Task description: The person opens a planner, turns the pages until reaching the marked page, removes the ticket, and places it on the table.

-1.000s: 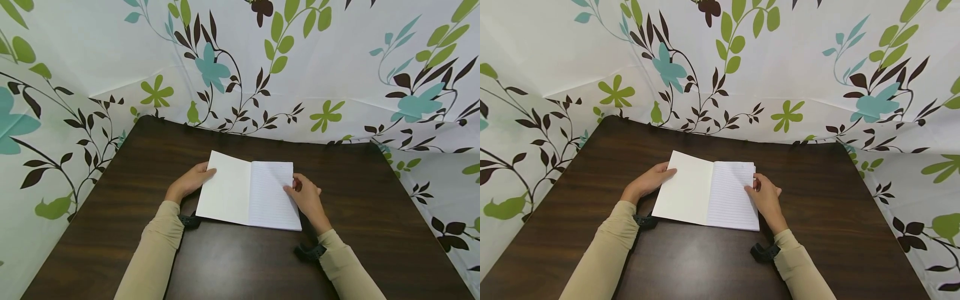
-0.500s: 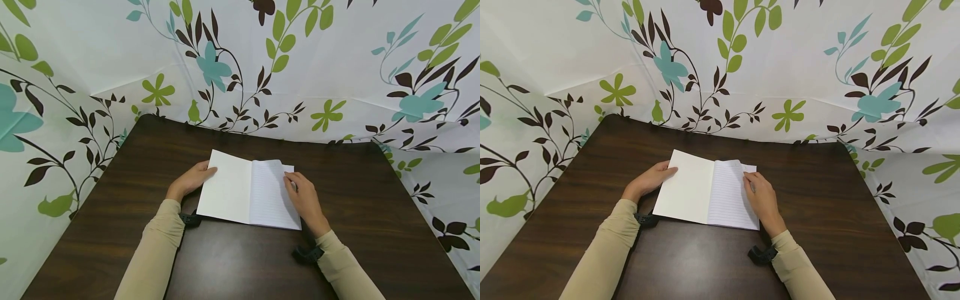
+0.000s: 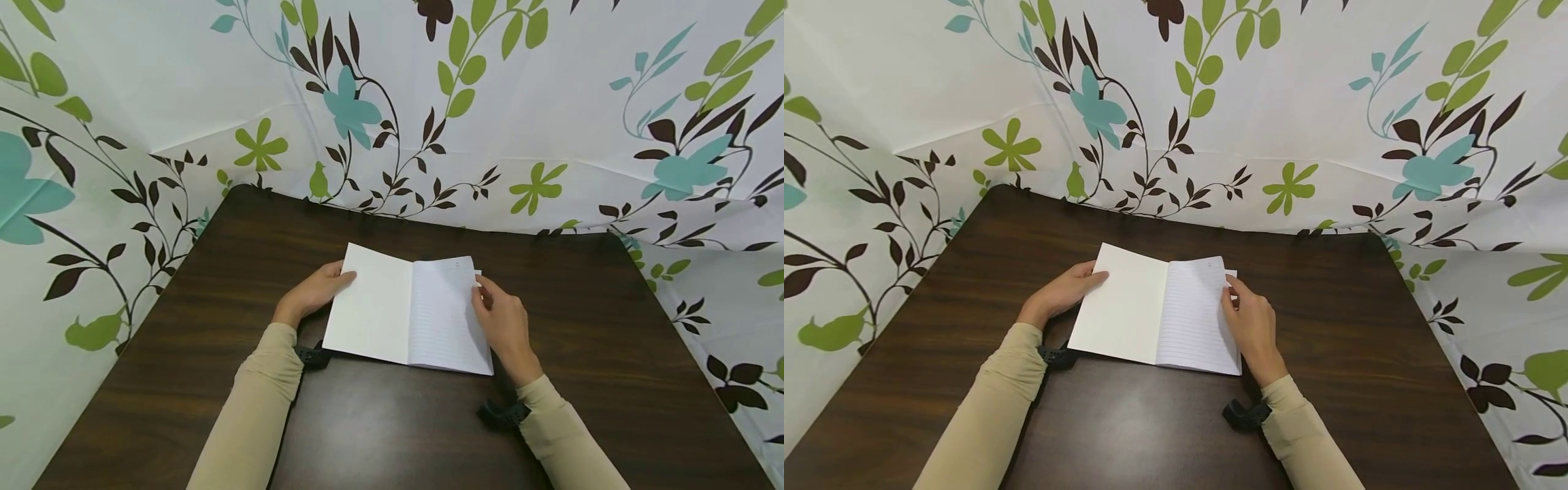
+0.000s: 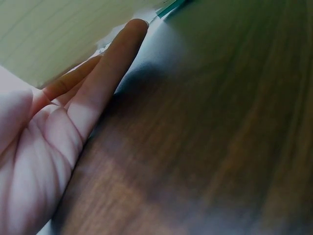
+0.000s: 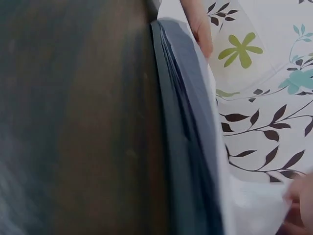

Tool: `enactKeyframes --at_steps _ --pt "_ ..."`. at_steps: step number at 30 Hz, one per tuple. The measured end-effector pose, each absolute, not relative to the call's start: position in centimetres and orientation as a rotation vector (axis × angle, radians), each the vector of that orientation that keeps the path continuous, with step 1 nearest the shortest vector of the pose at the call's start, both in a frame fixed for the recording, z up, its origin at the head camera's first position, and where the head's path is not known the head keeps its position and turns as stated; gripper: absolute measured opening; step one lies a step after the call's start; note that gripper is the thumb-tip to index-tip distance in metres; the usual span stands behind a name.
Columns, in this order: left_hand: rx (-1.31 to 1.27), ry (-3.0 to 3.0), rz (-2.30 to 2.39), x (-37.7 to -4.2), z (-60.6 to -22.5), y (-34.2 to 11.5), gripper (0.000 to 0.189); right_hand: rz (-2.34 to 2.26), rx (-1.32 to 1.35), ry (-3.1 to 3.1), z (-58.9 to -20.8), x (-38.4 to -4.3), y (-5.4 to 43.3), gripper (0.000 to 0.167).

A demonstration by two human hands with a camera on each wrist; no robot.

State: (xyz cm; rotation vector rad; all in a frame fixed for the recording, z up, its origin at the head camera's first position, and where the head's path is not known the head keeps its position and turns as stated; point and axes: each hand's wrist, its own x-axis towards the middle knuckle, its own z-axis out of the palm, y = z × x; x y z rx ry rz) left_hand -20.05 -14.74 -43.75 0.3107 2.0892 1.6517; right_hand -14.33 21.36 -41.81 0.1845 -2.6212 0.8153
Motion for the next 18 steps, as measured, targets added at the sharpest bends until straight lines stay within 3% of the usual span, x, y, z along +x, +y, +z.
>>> enactKeyframes --at_steps 9,18 --pt "0.328 2.067 1.668 -20.1 -43.9 -14.8 0.044 1.073 0.486 -3.115 -39.1 -12.8 20.2 0.085" --pt "0.327 2.054 1.685 -20.2 -44.0 -14.7 0.043 1.276 0.611 -3.132 -37.3 -11.0 18.9 0.1"
